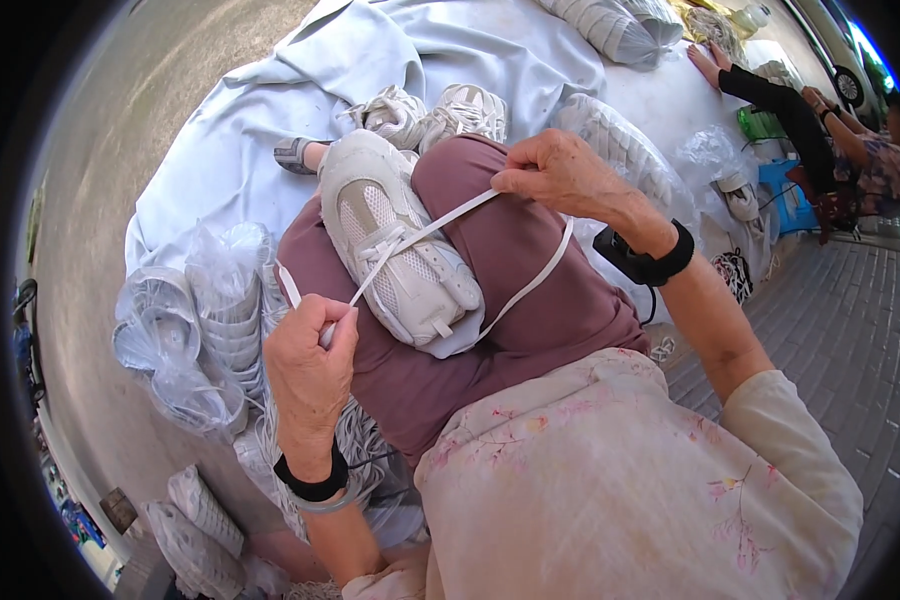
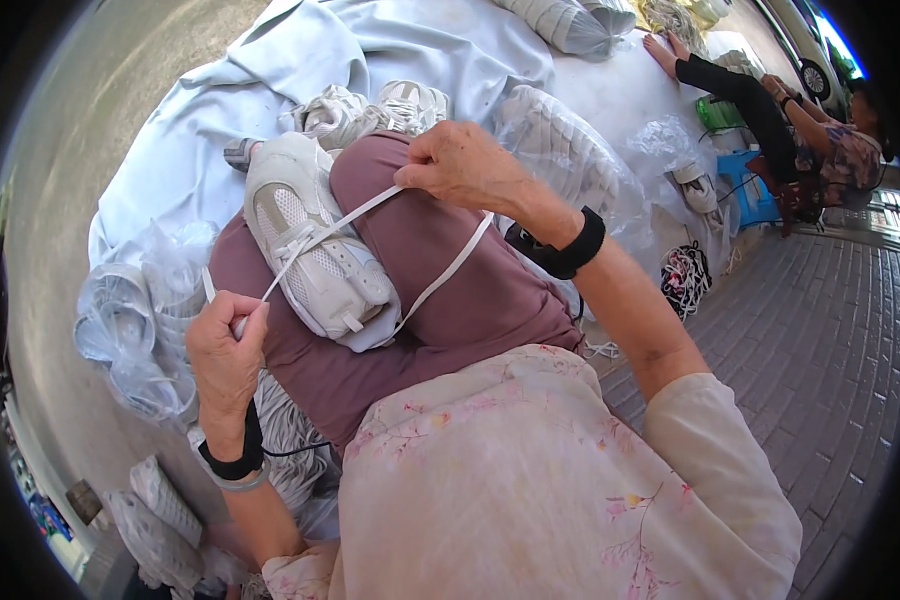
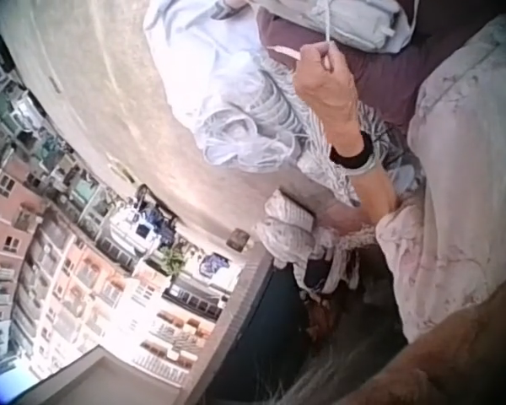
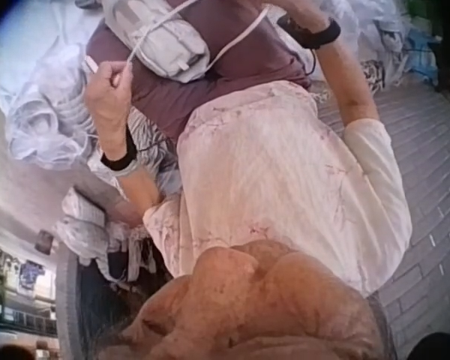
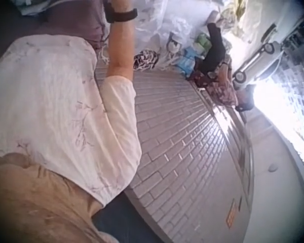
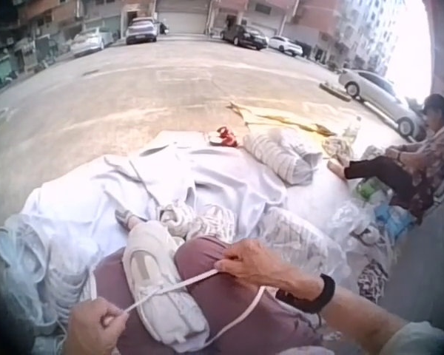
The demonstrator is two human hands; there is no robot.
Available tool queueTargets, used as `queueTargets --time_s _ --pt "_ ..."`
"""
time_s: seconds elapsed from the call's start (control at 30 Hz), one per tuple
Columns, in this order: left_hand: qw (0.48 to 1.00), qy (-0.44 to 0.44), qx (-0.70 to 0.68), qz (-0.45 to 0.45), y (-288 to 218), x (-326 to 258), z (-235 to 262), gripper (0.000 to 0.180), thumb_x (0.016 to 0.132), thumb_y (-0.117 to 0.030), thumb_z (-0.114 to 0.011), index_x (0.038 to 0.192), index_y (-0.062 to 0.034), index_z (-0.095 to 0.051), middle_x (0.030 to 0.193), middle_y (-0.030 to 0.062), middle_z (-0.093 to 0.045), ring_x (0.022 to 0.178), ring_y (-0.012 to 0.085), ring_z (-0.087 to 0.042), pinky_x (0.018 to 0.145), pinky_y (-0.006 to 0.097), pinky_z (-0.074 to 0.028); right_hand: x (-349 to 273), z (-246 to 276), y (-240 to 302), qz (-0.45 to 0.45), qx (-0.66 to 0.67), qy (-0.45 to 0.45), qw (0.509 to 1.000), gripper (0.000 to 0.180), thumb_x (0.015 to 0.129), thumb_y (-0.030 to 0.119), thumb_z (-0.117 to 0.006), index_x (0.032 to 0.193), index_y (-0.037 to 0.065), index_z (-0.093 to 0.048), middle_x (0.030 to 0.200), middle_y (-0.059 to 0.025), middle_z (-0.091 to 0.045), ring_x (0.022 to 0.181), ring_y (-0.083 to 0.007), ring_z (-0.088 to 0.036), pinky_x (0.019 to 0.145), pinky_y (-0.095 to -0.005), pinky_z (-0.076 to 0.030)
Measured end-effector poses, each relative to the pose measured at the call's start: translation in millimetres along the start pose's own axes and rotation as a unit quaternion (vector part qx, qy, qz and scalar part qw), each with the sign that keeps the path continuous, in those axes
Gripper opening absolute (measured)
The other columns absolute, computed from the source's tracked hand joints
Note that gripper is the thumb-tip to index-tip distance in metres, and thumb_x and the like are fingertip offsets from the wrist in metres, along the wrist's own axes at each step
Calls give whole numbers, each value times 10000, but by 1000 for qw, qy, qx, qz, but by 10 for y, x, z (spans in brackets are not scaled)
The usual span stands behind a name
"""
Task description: Lacing a pair of white sneakers while sitting on the ground.
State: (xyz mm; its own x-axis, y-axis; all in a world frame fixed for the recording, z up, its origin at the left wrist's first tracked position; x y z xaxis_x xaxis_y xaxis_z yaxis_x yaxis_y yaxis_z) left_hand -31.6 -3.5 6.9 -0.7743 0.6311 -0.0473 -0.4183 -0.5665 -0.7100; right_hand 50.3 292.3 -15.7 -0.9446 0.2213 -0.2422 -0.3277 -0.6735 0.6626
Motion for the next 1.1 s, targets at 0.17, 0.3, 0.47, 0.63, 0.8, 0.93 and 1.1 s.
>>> queueTargets --time_s 0.17,0.3,0.47,0.63,0.8,0.93,1.1 --pt "990 -5 132 -44 356 -81 -51 124 764 -45 -708 865 -36 -638 717 106 -612 618 251 -588 585 357 -442 88 154 -230 -39 -42 -80 995 269 831 281 -666 808 14 -694 636 -91 -583 569 -150 -526 555 -326 -429" --pt "996 -54 56 34 324 -158 -26 191 775 -63 -708 952 -24 -649 874 86 -623 661 193 -545 597 330 -426 -18 145 -408 78 -105 -256 958 221 830 242 -673 864 26 -697 733 -74 -595 602 -129 -516 565 -301 -429" --pt "983 -140 -17 116 362 -316 200 204 895 -176 -636 1014 -11 -641 1029 53 -586 758 86 -496 630 235 -400 -404 67 263 126 104 37 986 136 819 138 -691 901 30 -684 790 -58 -580 691 -156 -541 611 -289 -440" --pt "998 -29 -42 40 -123 -385 -101 179 875 -134 -644 979 11 -634 1109 75 -551 586 84 -462 546 227 -400 -783 -490 238 209 -159 130 956 157 790 152 -702 888 46 -640 872 -88 -513 740 -260 -610 639 -374 -499" --pt "996 -23 -5 -83 -105 -445 -314 132 906 -95 -593 985 7 -621 998 115 -584 570 116 -519 544 246 -433 -790 -527 212 239 -191 116 945 84 812 111 -657 860 51 -620 874 -98 -509 712 -260 -605 589 -372 -495" --pt "997 -50 -58 -16 8 -510 -359 214 958 -74 -520 1155 -11 -575 901 94 -622 666 104 -589 593 227 -478 -697 -304 140 203 -75 -6 976 62 810 85 -651 839 36 -628 819 -101 -530 715 -277 -592 621 -376 -477" --pt "943 -40 -277 179 172 -577 -441 301 967 -77 -515 1254 15 -521 886 65 -626 660 71 -588 553 200 -487 -686 -70 -23 128 -86 -36 987 80 829 105 -614 807 28 -619 829 -119 -556 788 -327 -590 689 -416 -474"
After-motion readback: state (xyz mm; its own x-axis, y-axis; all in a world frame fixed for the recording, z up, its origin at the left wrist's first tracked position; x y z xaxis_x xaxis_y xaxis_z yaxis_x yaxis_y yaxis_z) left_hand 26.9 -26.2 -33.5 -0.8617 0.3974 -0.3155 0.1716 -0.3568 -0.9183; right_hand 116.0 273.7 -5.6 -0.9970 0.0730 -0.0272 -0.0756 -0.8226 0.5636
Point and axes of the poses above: each hand's wrist, its own x-axis towards the middle knuckle, its own z-axis out of the back of the hand, y = z × x, the point moved 3 cm from there along x, towards the middle knuckle
